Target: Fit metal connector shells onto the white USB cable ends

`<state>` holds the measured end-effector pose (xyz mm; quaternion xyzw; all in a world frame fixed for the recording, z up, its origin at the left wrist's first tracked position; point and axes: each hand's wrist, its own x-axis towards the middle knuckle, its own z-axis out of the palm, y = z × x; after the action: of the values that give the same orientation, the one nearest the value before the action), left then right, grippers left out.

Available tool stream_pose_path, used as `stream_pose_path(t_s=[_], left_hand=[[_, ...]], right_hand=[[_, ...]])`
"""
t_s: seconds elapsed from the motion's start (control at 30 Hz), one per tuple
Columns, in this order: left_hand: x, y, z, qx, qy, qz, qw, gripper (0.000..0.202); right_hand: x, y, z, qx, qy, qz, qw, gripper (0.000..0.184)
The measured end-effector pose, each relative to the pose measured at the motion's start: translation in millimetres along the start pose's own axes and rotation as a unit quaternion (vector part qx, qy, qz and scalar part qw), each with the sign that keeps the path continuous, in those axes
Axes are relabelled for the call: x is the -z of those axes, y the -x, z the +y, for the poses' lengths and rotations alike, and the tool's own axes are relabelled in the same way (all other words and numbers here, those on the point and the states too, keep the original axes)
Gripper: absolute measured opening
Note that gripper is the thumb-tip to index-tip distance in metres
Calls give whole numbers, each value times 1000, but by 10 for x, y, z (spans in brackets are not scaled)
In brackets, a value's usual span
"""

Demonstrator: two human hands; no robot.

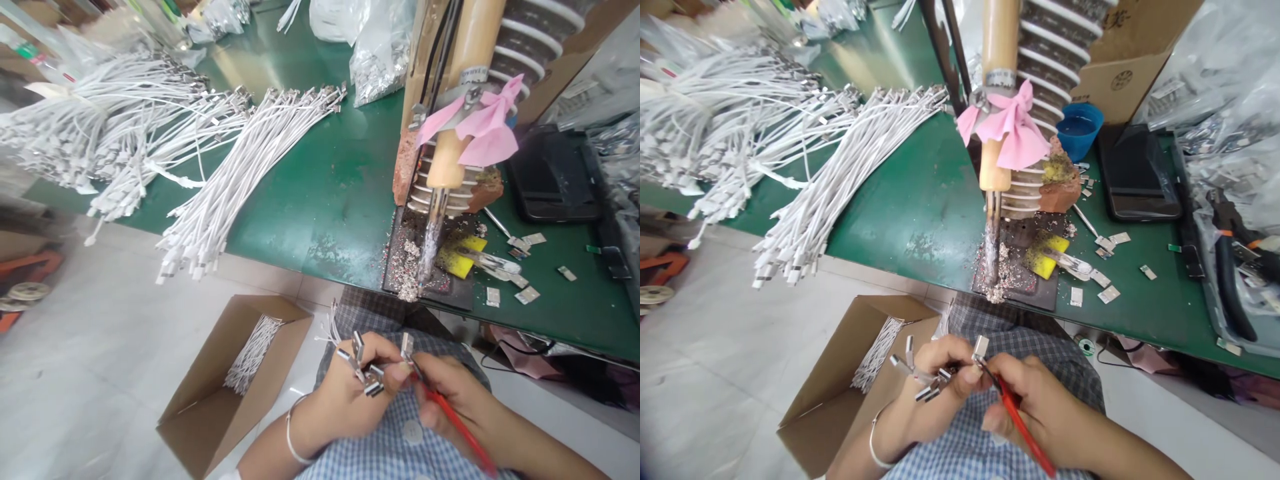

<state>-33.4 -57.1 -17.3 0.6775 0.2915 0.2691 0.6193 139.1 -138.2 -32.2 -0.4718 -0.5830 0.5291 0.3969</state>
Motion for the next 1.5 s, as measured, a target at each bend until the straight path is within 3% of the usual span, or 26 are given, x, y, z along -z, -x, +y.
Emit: stream_pose_path(t_s=[0.07, 0.1, 0.17, 0.23, 0.3, 0.37, 0.53, 0.63, 0.73, 0.83, 0.9, 1.0, 1.17, 1.3, 1.5], left_hand=[[5, 8, -11, 10, 46, -14, 999, 11], [9, 12, -10, 28, 61, -14, 998, 15], [22, 16, 3, 87, 90, -12, 992, 24], [31, 10, 20, 155, 144, -26, 977, 32], [27, -6, 31, 198, 223, -37, 954, 35], [0, -27, 28, 214, 296, -30, 930, 34], [-127, 5, -80, 180, 409, -12, 894, 26], [-179, 114, -209, 164, 412, -29, 896, 26], [-192, 212, -315, 164, 406, -17, 899, 27], [-181, 227, -323, 171, 393, 19, 903, 24], [-168, 197, -273, 177, 376, 14, 909, 27], [-148, 141, -178, 184, 352, -11, 918, 31], [-133, 120, -130, 178, 324, -20, 929, 33], [-126, 124, -125, 176, 319, -23, 931, 33], [-124, 102, -95, 195, 310, -12, 930, 36]], right_hand=[[-19, 16, 17, -9, -92, -53, 994, 55], [-25, 17, 29, -8, -83, -45, 995, 55], [-27, 2, 55, 6, 39, 27, 999, 50], [-24, -25, 71, 37, 190, 104, 976, 44], [-29, -49, 69, 63, 255, 128, 956, 41], [-57, -62, 51, 69, 233, 115, 963, 41], [-220, -65, 62, 68, 43, 101, 992, 41], [-295, -30, 164, 55, -38, 198, 978, 41], [-296, 60, 269, 30, -43, 284, 957, 41], [-237, 150, 310, 43, 11, 212, 976, 35], [-172, 170, 303, 64, 70, 156, 983, 37], [-40, 142, 277, 87, 200, 129, 967, 40], [167, 115, 255, 102, 352, 70, 928, 17], [221, 124, 249, 111, 399, 49, 909, 21], [215, 64, 215, 158, 420, 70, 891, 17]])
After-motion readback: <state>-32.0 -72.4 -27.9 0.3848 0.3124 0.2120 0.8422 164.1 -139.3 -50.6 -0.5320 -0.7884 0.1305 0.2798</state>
